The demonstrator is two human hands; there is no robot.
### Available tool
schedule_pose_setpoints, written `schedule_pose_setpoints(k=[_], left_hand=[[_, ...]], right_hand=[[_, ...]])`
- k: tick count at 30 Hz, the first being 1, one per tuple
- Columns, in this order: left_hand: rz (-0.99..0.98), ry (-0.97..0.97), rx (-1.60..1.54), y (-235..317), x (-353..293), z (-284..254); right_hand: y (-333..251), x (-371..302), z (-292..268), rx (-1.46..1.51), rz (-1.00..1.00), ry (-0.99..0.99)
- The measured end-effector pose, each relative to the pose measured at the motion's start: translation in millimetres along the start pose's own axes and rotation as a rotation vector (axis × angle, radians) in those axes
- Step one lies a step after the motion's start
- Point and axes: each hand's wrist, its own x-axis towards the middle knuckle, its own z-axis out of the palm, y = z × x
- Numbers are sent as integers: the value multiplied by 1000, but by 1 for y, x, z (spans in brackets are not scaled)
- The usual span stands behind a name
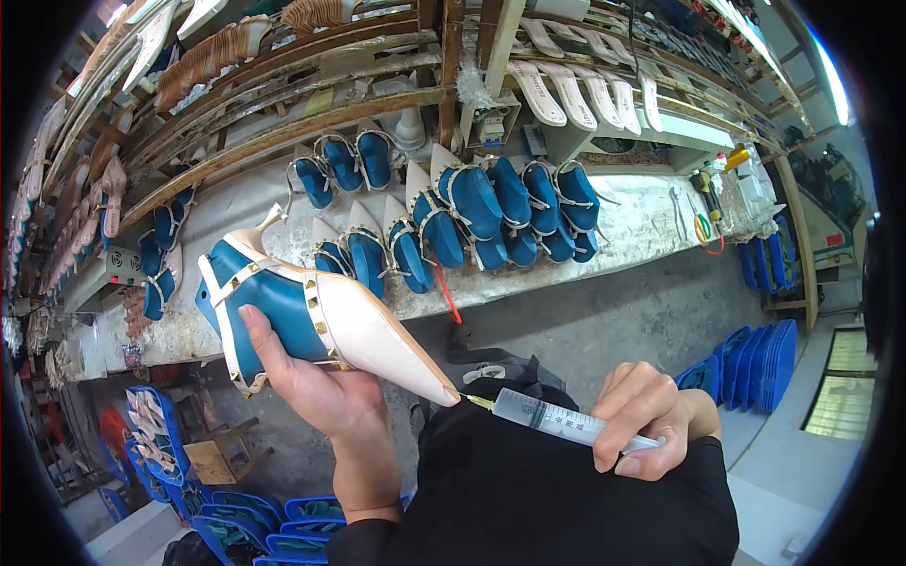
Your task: The person applies adhesive around the soles and edges of high-heeled shoes one at a time using a syringe.
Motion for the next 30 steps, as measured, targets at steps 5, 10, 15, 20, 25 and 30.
schedule_pose_setpoints(k=[5,10,15,20,25,30], left_hand=[[-8,-1,-7,-1,1,-1],[-8,15,-1,-1,0,-1],[-2,24,1,-1,0,-2],[-5,37,-1,-1,1,-4],[-1,37,2,-2,5,-6],[5,66,-15,-1,14,-4]], right_hand=[[0,-3,1,-2,3,-7],[0,-5,1,-1,6,-12],[0,-6,3,4,1,-4],[1,-9,3,-3,0,-18],[2,-11,2,7,6,-15],[1,-27,-11,174,-126,197]])
